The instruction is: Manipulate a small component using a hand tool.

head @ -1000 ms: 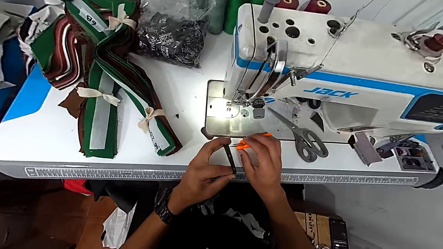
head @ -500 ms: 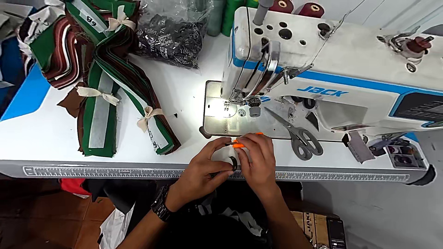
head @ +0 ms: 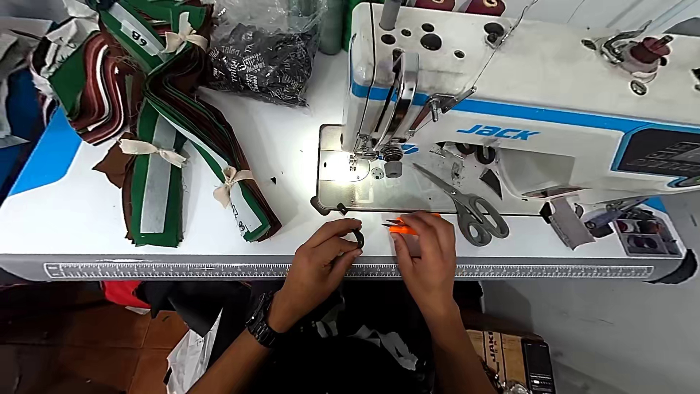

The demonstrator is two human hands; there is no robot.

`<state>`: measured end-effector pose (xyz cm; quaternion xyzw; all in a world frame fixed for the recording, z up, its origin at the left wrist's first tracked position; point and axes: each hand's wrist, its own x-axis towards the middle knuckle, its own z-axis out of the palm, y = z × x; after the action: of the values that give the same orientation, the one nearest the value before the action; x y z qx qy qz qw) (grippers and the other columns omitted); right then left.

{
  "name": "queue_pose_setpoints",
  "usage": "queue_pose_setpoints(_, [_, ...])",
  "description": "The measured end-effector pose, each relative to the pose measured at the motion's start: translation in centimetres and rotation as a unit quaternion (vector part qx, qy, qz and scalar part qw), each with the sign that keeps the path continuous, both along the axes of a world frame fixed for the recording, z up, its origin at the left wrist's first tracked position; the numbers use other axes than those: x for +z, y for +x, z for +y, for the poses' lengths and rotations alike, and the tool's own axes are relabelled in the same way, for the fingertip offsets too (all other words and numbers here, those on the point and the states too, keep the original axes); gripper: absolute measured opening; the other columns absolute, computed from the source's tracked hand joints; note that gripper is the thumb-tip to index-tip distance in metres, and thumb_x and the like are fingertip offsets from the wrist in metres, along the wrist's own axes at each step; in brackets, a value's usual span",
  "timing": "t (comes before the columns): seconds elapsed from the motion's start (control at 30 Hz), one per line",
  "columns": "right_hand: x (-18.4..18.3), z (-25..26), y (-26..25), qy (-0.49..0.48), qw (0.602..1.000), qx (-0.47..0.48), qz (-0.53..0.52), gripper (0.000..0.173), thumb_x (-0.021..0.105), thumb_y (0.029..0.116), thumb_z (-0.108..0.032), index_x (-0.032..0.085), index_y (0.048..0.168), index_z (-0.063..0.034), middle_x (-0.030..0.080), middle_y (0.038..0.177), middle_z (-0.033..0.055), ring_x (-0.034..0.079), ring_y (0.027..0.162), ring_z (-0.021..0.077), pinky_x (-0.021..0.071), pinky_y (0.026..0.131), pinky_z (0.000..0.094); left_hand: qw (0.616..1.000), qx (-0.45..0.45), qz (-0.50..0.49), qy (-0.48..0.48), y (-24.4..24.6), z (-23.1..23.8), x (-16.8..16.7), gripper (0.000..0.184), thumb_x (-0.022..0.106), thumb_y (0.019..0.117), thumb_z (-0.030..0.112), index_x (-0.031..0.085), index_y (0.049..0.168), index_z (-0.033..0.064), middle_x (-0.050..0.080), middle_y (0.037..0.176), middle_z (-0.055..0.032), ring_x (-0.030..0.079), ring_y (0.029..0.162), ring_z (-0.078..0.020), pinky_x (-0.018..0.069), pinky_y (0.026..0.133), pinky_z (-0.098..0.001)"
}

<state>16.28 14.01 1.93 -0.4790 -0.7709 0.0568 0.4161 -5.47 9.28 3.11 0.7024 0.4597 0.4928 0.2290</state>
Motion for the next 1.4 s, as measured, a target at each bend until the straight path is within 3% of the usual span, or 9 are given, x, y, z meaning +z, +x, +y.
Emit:
queue_pose_setpoints(0.3, [0.0, 0.0, -2.7, 0.036, 0.998, 0.054, 0.026, 0.018, 0.071, 0.0954, -0.018, 0.073, 0.112, -0.0114, 0.068, 0.117, 0.0063, 0.061, 0.116, 0.0243, 0.0493, 0.102, 0.0429, 1.000, -0.010, -0.016, 0.003, -0.4, -0.1, -0.1, 0.007, 0.074, 0.0912, 0.012, 0.075, 0.089, 0.0048, 0.061, 0.138, -0.0143, 0.059, 0.130, -0.0233, 0.0559, 0.106, -0.0377])
queue_pose_setpoints(0.63, [0.4, 0.1, -3.9, 0.026, 0.994, 0.098, 0.040, 0.018, 0.071, 0.0963, -0.019, 0.073, 0.113, -0.0124, 0.068, 0.117, 0.0043, 0.061, 0.116, 0.0222, 0.0496, 0.104, 0.0420, 1.000, -0.018, -0.016, -0.002, -0.6, -0.1, -0.1, 0.011, 0.073, 0.0934, 0.013, 0.075, 0.089, 0.0034, 0.063, 0.137, -0.0147, 0.062, 0.127, -0.0225, 0.0570, 0.104, -0.0369])
queue_pose_setpoints(0.83, [0.9, 0.5, -2.5, -0.041, 0.996, 0.048, 0.064, 0.032, 0.074, 0.0935, -0.025, 0.070, 0.122, -0.0105, 0.067, 0.119, 0.0079, 0.063, 0.114, 0.0230, 0.0537, 0.095, 0.0417, 0.999, 0.041, -0.016, -0.021, -0.4, 0.0, 0.1, 0.012, 0.070, 0.0948, 0.013, 0.075, 0.091, 0.0032, 0.060, 0.143, -0.0122, 0.064, 0.122, -0.0191, 0.0581, 0.100, -0.0349])
queue_pose_setpoints(0.9, [1.8, 0.6, -1.8, -0.114, 0.989, 0.046, 0.087, 0.047, 0.078, 0.0886, -0.032, 0.066, 0.129, -0.0125, 0.061, 0.114, 0.0043, 0.061, 0.102, 0.0141, 0.0557, 0.083, 0.0304, 0.998, 0.059, -0.001, -0.027, -0.4, 0.1, 0.1, 0.013, 0.069, 0.0954, 0.015, 0.076, 0.091, 0.0058, 0.060, 0.142, -0.0089, 0.064, 0.115, -0.0147, 0.0559, 0.096, -0.0314])
queue_pose_setpoints(1.03, [3.8, 1.1, -1.9, -0.243, 0.949, 0.150, 0.136, 0.026, 0.068, 0.0967, -0.032, 0.074, 0.116, -0.0154, 0.061, 0.094, -0.0038, 0.057, 0.074, 0.0044, 0.0486, 0.059, 0.0198, 0.998, 0.047, 0.009, -0.030, -0.2, 0.2, 0.1, 0.012, 0.069, 0.0955, 0.017, 0.076, 0.094, 0.0081, 0.062, 0.135, -0.0069, 0.062, 0.108, -0.0117, 0.0538, 0.092, -0.0285])
queue_pose_setpoints(1.13, [4.3, 1.7, -3.0, -0.288, 0.926, 0.197, 0.146, 0.013, 0.066, 0.0975, -0.022, 0.075, 0.097, -0.0137, 0.063, 0.089, -0.0037, 0.059, 0.071, 0.0049, 0.0502, 0.057, 0.0201, 1.000, 0.023, 0.006, -0.021, -0.1, 0.0, 0.0, 0.013, 0.070, 0.0943, 0.020, 0.075, 0.092, 0.0077, 0.060, 0.134, -0.0079, 0.061, 0.108, -0.0114, 0.0537, 0.092, -0.0274])
queue_pose_setpoints(1.2, [4.3, 1.9, -3.5, -0.299, 0.919, 0.198, 0.163, 0.012, 0.067, 0.0979, -0.021, 0.075, 0.093, -0.0133, 0.064, 0.088, -0.0032, 0.059, 0.070, 0.0058, 0.0494, 0.056, 0.0202, 1.000, 0.006, 0.001, -0.020, -0.1, -0.3, 0.3, 0.014, 0.071, 0.0933, 0.022, 0.073, 0.089, 0.0085, 0.058, 0.137, -0.0083, 0.061, 0.105, -0.0098, 0.0544, 0.087, -0.0251])
queue_pose_setpoints(1.33, [4.3, 2.0, -3.8, -0.300, 0.914, 0.200, 0.187, 0.011, 0.067, 0.0986, -0.020, 0.074, 0.094, -0.0125, 0.063, 0.087, -0.0025, 0.057, 0.068, 0.0066, 0.0471, 0.054, 0.0196, 0.997, -0.047, -0.058, -0.026, -0.5, -1.1, 0.9, 0.013, 0.073, 0.0940, 0.018, 0.071, 0.087, 0.0068, 0.056, 0.145, -0.0097, 0.066, 0.109, -0.0126, 0.0599, 0.091, -0.0293])
queue_pose_setpoints(1.4, [4.3, 1.8, -3.6, -0.297, 0.915, 0.193, 0.193, 0.014, 0.067, 0.0987, -0.020, 0.074, 0.107, -0.0122, 0.064, 0.094, -0.0009, 0.060, 0.073, 0.0077, 0.0506, 0.058, 0.0207, 0.991, -0.065, -0.113, -0.030, -0.6, -1.3, 0.8, 0.013, 0.070, 0.0964, 0.017, 0.072, 0.090, 0.0061, 0.057, 0.145, -0.0113, 0.067, 0.116, -0.0198, 0.0609, 0.096, -0.0360])
